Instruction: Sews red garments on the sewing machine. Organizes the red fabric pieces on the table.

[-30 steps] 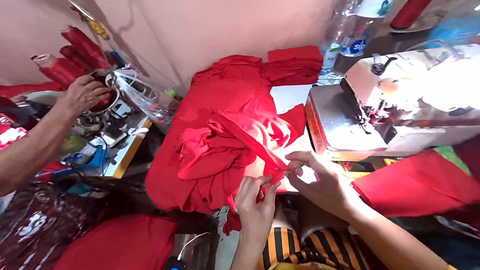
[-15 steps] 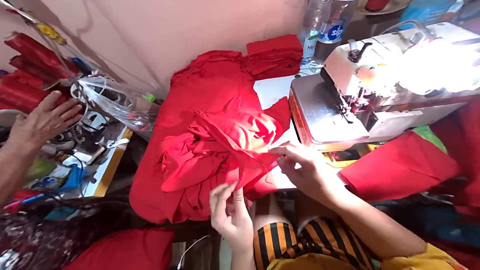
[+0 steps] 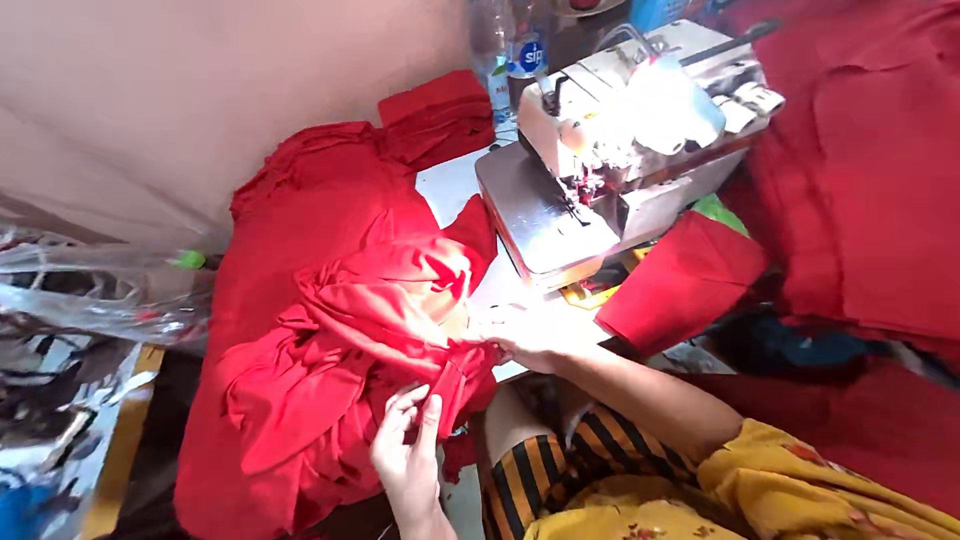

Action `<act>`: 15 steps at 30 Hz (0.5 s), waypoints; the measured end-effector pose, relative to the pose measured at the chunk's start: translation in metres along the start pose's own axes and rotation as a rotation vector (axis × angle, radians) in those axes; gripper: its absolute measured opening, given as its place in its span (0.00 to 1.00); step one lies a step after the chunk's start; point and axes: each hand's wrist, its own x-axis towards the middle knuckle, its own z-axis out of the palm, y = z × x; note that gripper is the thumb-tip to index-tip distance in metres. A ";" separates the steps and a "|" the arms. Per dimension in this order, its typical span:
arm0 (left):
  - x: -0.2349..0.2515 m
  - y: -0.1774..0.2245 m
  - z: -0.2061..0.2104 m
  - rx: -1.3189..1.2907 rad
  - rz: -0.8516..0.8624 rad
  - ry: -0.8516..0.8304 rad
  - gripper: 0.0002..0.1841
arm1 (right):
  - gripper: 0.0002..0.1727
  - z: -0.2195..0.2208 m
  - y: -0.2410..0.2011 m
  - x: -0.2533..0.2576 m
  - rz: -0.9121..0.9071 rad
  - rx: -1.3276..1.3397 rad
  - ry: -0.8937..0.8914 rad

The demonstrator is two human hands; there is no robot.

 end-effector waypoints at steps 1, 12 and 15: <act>-0.001 0.001 -0.002 0.038 0.015 -0.028 0.08 | 0.11 -0.001 -0.004 -0.004 0.020 0.010 -0.012; -0.011 -0.014 0.024 0.754 0.220 0.119 0.18 | 0.21 -0.016 0.015 -0.006 -0.354 -0.931 0.108; -0.013 -0.013 0.020 0.781 0.311 0.155 0.29 | 0.17 -0.024 0.024 -0.041 -0.649 -0.944 0.279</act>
